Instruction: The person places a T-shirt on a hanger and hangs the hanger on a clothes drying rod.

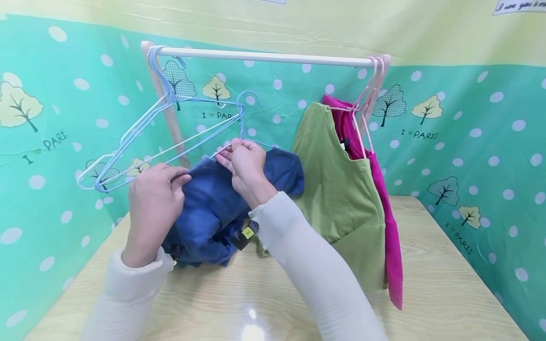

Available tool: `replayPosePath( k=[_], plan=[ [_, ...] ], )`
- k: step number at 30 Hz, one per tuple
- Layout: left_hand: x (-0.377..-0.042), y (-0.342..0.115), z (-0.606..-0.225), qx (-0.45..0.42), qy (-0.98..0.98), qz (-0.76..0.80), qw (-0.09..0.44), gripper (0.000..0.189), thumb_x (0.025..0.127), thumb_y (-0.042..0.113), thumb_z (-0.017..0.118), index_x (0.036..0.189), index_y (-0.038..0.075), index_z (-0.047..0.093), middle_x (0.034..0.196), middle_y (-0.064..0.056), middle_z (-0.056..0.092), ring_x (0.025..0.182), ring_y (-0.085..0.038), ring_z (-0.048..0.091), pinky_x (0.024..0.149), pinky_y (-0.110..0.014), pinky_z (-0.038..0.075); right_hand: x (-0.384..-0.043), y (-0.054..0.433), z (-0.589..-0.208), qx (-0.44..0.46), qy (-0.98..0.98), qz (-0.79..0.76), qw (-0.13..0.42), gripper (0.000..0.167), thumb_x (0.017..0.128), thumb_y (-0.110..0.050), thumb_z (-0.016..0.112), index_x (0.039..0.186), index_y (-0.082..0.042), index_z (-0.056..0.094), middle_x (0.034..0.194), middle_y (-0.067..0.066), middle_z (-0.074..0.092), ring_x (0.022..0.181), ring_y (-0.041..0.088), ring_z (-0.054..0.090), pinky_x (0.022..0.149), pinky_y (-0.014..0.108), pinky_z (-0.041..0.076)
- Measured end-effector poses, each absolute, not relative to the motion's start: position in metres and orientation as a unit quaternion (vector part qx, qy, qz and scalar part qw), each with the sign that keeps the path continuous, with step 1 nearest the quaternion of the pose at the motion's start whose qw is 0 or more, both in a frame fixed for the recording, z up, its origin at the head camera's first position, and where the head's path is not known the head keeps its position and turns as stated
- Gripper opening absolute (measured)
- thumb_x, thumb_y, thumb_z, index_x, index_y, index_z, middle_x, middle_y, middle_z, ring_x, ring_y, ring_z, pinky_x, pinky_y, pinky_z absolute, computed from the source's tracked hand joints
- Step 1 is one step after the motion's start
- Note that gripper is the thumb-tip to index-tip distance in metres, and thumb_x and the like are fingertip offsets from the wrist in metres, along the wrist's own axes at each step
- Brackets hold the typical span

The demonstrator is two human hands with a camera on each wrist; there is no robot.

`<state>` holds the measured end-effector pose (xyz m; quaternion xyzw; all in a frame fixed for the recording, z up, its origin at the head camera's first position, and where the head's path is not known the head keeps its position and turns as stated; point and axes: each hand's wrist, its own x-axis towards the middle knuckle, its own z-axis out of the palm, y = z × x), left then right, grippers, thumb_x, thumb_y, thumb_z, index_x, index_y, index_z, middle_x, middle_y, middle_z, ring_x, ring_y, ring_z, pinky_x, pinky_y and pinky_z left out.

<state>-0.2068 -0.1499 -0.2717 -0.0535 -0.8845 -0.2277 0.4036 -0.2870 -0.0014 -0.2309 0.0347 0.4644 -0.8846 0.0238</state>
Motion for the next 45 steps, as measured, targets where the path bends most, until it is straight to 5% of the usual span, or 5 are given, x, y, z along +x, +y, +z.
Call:
replayPosePath(
  k=[7,23,31,45],
  plan=[
    [-0.201,-0.148,-0.267,-0.067,-0.904,-0.271,0.325,0.016,0.094,0.011,0.075,0.103,-0.002,0.077,0.091,-0.016,0.071,0.073,-0.033,0.065,0.062,-0.046,0.053,-0.286,-0.001,-0.228,0.011,0.494,-0.869,0.007,0.012,0.109,-0.011,0.046,0.104,-0.005,0.056,0.093,0.011,0.061,0.091,0.025,0.066,0.090,0.038,0.057],
    [-0.195,-0.168,-0.257,-0.121,-0.852,-0.381,0.339,0.021,0.099,0.023,0.070,0.103,0.005,0.079,0.086,-0.006,0.071,0.072,-0.016,0.062,0.066,-0.020,0.048,-0.284,0.022,-0.196,-0.018,0.530,-0.848,-0.028,0.018,0.110,-0.013,0.044,0.098,-0.004,0.054,0.088,0.010,0.056,0.077,0.021,0.059,0.076,0.033,0.056],
    [-0.213,-0.176,-0.263,-0.075,-0.891,-0.370,0.253,0.028,0.102,0.028,0.065,0.111,0.004,0.076,0.099,-0.010,0.071,0.083,-0.025,0.067,0.076,-0.041,0.054,-0.281,0.038,-0.182,-0.037,0.558,-0.828,-0.042,0.020,0.111,-0.016,0.042,0.097,-0.005,0.052,0.087,0.009,0.053,0.077,0.022,0.056,0.077,0.032,0.054],
    [-0.263,-0.192,-0.294,-0.044,-0.937,-0.321,0.129,0.051,0.105,0.029,0.059,0.137,-0.010,0.056,0.130,-0.030,0.062,0.118,-0.045,0.060,0.095,-0.057,0.051,-0.281,0.065,-0.158,-0.035,0.598,-0.799,-0.047,0.021,0.111,-0.018,0.041,0.098,-0.004,0.052,0.086,0.009,0.051,0.075,0.021,0.053,0.074,0.029,0.052]
  ],
)
